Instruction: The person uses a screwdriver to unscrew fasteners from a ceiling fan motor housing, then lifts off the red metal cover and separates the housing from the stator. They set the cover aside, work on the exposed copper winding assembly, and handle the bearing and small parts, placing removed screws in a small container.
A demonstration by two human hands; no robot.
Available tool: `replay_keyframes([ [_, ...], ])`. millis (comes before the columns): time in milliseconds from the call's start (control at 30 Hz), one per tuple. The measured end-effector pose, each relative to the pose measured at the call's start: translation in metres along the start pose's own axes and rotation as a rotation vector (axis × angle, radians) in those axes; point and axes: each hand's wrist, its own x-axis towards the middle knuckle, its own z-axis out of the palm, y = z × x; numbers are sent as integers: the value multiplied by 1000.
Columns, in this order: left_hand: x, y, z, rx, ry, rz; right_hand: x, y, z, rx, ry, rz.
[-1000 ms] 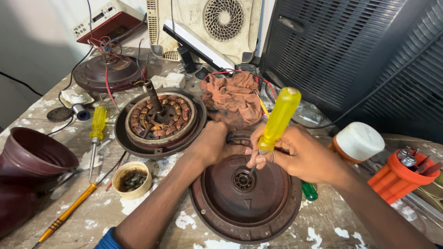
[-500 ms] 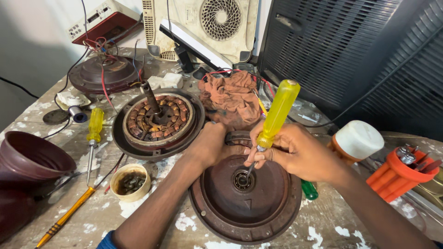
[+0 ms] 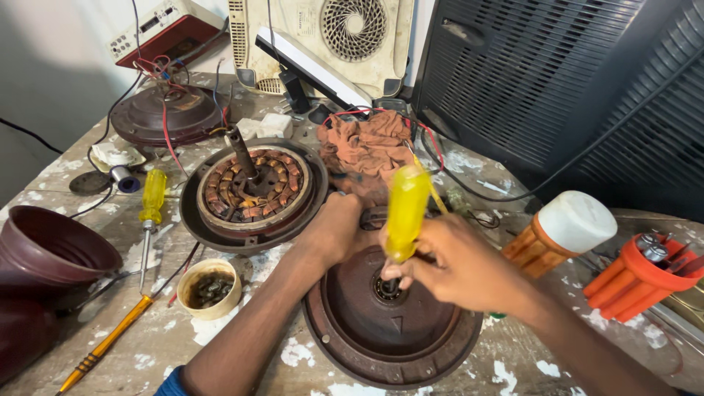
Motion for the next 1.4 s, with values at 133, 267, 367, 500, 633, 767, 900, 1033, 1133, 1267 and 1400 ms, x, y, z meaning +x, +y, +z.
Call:
replay_keyframes([
  [133, -2, -4, 0, -66, 30, 114, 3, -5, 8, -22, 63, -31],
  [267, -6, 4, -7, -86, 21, 102, 3, -7, -2, 132, 259, -88],
  [367, -9, 6, -22, -164, -103, 151, -4, -4, -22, -297, 515, -254],
  [500, -17, 8, -33, -86, -241, 294, -3, 11, -37, -166, 490, -213],
  [633, -30, 7, -44, -76, -380, 197, -4, 27, -36, 208, 372, -130],
  [767, -45, 0, -59, -75, -468, 232, -11, 31, -39, 465, 199, -161],
  [900, -53, -6, -54, -76, -455, 225, -9, 29, -30, 333, 162, -69],
  [1033, -48, -13, -41, -108, -305, 244, -8, 30, -17, 276, 187, -32],
  [1133, -42, -14, -31, -192, -104, 297, -5, 32, -15, 289, 187, -58],
  [1267, -43, -14, -21, -292, -28, 191, -5, 34, -16, 306, 179, -41],
  [1400, -43, -17, -17, -270, 61, 230, -9, 33, -17, 304, 134, -39],
])
